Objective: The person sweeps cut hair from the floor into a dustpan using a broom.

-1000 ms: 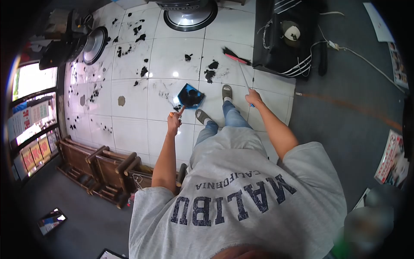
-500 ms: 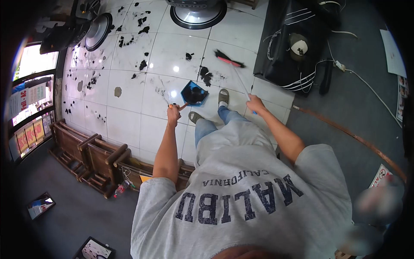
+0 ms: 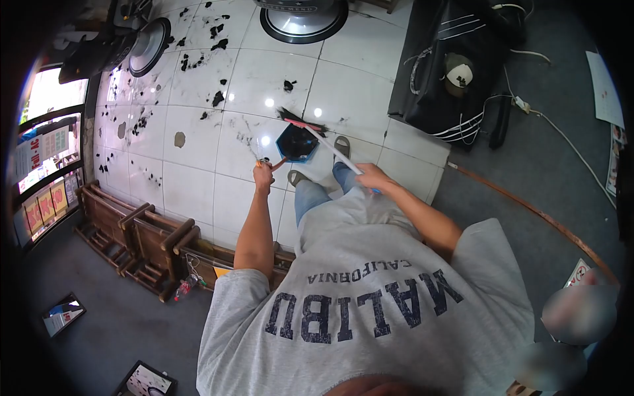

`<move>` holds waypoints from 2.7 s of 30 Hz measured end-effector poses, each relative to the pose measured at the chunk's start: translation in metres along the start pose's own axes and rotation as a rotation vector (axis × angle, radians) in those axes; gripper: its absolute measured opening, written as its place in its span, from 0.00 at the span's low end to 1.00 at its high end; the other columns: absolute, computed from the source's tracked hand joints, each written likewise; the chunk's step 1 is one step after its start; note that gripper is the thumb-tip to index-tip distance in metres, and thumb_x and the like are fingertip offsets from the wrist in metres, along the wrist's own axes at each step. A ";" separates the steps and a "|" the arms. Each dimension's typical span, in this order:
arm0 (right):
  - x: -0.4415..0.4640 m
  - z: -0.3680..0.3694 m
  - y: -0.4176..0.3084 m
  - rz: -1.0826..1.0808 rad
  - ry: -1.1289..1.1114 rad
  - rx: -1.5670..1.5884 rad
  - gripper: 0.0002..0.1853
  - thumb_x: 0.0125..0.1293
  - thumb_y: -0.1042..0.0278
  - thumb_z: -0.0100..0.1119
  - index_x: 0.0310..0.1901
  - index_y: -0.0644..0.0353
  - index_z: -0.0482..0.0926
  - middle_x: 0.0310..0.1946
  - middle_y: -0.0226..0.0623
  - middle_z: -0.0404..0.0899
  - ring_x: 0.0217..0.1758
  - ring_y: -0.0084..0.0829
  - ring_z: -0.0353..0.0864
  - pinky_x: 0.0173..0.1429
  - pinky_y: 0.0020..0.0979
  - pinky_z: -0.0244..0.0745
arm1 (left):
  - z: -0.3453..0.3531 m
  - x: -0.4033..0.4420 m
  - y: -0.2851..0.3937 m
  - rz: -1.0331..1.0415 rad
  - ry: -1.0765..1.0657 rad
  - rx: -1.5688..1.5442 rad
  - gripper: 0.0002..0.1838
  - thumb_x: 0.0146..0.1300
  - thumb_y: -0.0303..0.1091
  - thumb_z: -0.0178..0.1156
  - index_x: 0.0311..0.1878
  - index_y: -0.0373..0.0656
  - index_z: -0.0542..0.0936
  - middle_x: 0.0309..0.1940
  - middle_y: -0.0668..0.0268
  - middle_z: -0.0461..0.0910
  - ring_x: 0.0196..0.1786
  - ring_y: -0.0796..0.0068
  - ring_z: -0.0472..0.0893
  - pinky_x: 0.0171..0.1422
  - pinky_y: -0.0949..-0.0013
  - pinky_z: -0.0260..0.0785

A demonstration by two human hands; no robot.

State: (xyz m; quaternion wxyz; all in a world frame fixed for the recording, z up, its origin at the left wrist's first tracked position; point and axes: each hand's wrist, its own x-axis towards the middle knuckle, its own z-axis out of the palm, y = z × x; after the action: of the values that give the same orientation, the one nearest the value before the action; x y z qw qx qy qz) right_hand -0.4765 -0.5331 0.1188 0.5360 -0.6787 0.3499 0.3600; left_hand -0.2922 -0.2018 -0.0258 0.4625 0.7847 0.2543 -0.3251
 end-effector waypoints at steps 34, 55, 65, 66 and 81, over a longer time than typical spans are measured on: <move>0.023 0.179 -0.016 0.011 0.168 0.306 0.32 0.64 0.70 0.53 0.71 0.59 0.63 0.19 0.31 0.69 0.13 0.23 0.64 0.18 0.28 0.62 | -0.020 0.030 -0.036 0.292 -0.160 -0.060 0.15 0.62 0.35 0.50 0.25 0.33 0.74 0.18 0.61 0.73 0.22 0.71 0.72 0.28 0.63 0.65; 0.047 0.151 0.091 0.239 0.395 0.986 0.07 0.63 0.68 0.55 0.43 0.50 0.74 0.16 0.27 0.63 0.15 0.23 0.65 0.15 0.28 0.54 | -0.083 0.040 0.042 0.214 -0.366 0.111 0.12 0.61 0.34 0.49 0.24 0.41 0.72 0.14 0.73 0.64 0.15 0.83 0.64 0.13 0.73 0.51; 0.017 0.232 -0.063 0.178 0.076 1.073 0.08 0.65 0.69 0.54 0.45 0.53 0.73 0.19 0.26 0.64 0.13 0.22 0.62 0.14 0.27 0.52 | -0.080 0.088 0.027 0.471 -0.211 0.433 0.16 0.57 0.36 0.52 0.27 0.32 0.82 0.24 0.46 0.81 0.33 0.53 0.84 0.40 0.56 0.74; 0.005 0.221 -0.063 0.153 0.032 1.066 0.11 0.66 0.69 0.53 0.49 0.54 0.74 0.19 0.26 0.64 0.12 0.21 0.61 0.14 0.26 0.52 | -0.080 0.092 0.026 0.481 -0.214 0.433 0.16 0.57 0.37 0.53 0.27 0.32 0.82 0.24 0.46 0.81 0.33 0.52 0.84 0.40 0.56 0.74; -0.006 0.224 -0.055 0.120 -0.020 0.814 0.30 0.66 0.71 0.51 0.70 0.57 0.63 0.18 0.28 0.65 0.11 0.21 0.60 0.14 0.27 0.53 | -0.090 0.073 0.040 0.365 -0.153 0.412 0.16 0.57 0.35 0.52 0.26 0.28 0.78 0.25 0.41 0.80 0.32 0.51 0.84 0.36 0.56 0.74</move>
State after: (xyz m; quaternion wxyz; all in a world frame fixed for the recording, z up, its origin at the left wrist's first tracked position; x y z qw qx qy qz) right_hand -0.4575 -0.3028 0.1128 0.7422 -0.3862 0.4974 0.2293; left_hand -0.1912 -0.1320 -0.0249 0.3620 0.8681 0.0020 -0.3395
